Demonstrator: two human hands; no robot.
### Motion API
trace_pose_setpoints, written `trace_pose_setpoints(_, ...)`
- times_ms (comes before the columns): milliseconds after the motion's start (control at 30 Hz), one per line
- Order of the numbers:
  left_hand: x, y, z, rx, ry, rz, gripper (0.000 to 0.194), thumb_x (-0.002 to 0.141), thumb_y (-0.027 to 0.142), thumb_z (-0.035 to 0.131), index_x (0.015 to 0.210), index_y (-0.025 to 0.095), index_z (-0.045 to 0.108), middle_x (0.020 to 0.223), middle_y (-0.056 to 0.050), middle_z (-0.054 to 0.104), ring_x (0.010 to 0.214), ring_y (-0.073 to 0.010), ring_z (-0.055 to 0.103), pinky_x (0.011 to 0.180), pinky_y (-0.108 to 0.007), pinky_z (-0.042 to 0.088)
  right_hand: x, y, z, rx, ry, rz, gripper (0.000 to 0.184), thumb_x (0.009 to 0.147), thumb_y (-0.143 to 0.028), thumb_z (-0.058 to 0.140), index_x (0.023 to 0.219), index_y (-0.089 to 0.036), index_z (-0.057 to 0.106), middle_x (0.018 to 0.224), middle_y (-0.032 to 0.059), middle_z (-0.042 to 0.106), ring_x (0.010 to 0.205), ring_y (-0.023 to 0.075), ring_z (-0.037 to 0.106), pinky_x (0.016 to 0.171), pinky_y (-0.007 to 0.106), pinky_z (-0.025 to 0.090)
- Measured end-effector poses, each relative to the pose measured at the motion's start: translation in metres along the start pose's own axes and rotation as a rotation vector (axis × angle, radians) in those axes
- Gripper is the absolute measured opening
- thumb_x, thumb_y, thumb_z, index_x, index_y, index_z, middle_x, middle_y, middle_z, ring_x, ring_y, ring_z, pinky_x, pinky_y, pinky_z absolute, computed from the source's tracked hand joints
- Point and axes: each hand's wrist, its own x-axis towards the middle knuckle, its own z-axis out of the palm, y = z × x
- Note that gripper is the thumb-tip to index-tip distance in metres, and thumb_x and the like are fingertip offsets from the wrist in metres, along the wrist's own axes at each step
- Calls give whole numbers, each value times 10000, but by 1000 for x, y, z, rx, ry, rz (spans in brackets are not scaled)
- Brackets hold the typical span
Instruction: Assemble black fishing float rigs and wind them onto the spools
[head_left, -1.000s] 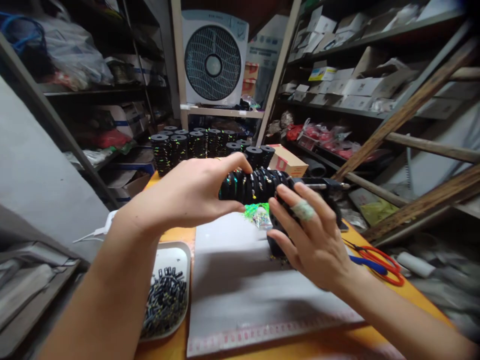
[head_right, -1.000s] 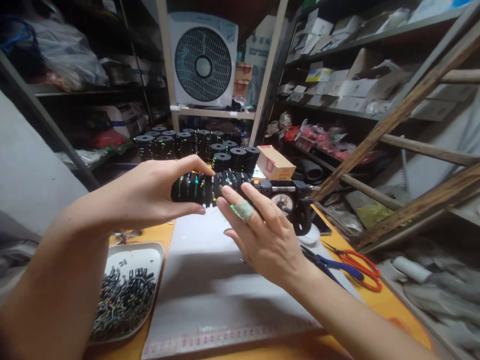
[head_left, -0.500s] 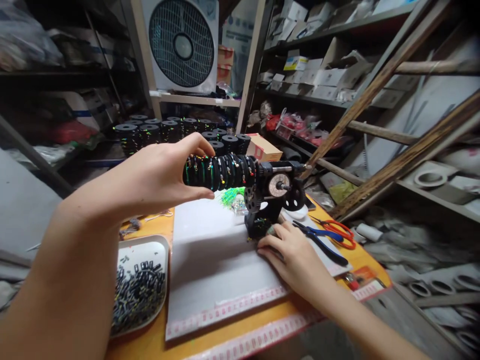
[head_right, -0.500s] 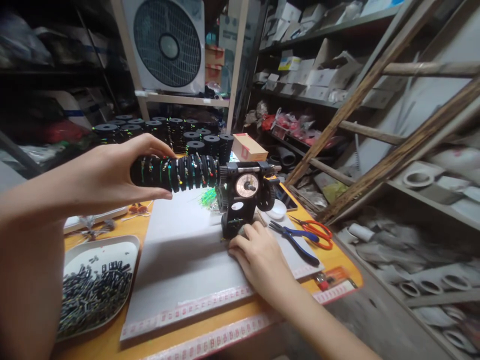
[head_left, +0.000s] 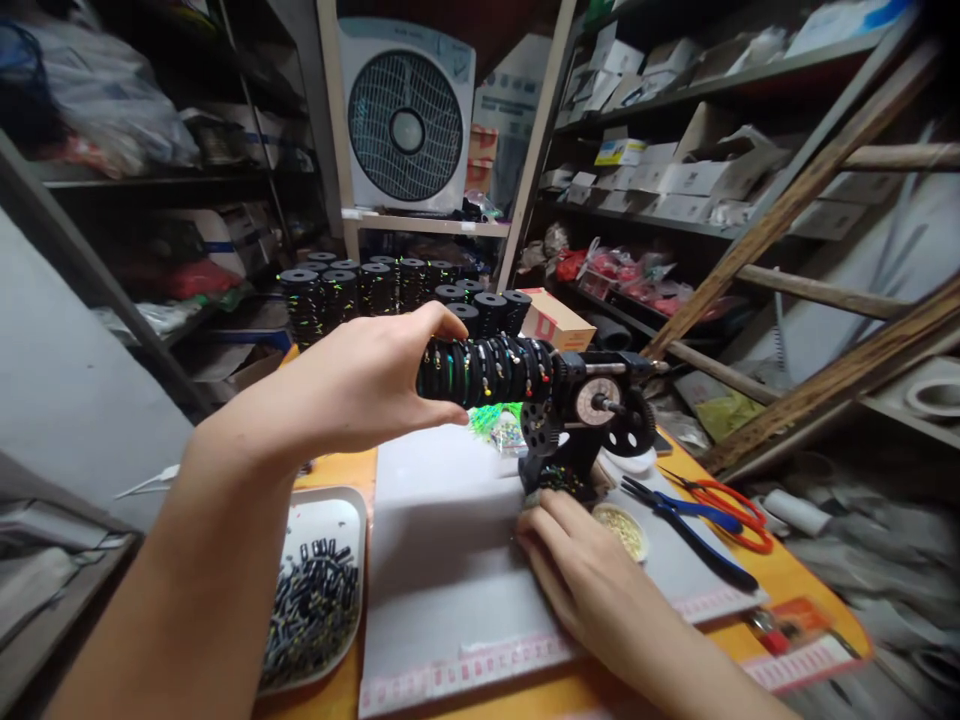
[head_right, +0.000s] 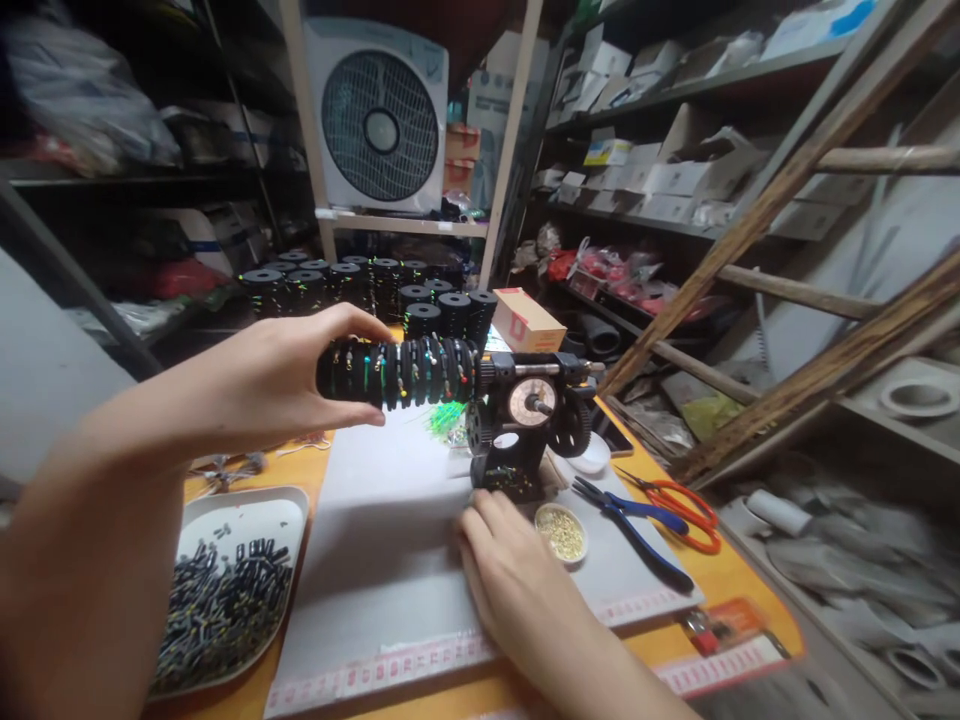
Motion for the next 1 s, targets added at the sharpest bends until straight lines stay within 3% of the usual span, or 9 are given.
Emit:
trace_pose_setpoints(167,-2,-1,0,-17,20,20,505,718,434,704,1152,264,509,896,-3,683,724,-199,645,598,-276,433,27,-26,-37,263,213,-129,143,886,-46,470,908,-183,503,817,29,560,722,133,572,621,252,477)
trace_pose_setpoints(333,-3,-1,0,-70,11,43,461,739,408,695,1131,278,491,969,13,684,793,-191,645,629,-273,439,76,-30,-65,208,562,-258,250,816,-9,609,975,-189,542,918,29,660,864,145,645,793,267,512)
trace_pose_setpoints(433,-2,-1,0,-74,4,46,442,738,405,696,1107,272,490,922,23,681,771,-186,638,609,-270,431,97,-29,-68,50,682,-313,272,802,-25,641,985,-198,537,907,22,690,828,147,676,754,256,530)
trace_pose_setpoints(567,-2,-1,0,-56,17,47,440,735,406,699,1095,269,486,830,41,663,706,-176,625,565,-258,405,106,-28,-65,-57,732,-329,248,802,-38,651,958,-192,534,872,17,701,751,133,684,678,231,531)
trace_pose_setpoints(1000,-3,0,-1,-69,-9,19,390,736,385,685,1066,299,496,845,47,659,726,-181,625,574,-267,414,112,-28,-62,-107,730,-350,204,816,-37,645,914,-171,525,830,22,687,779,125,684,690,208,510)
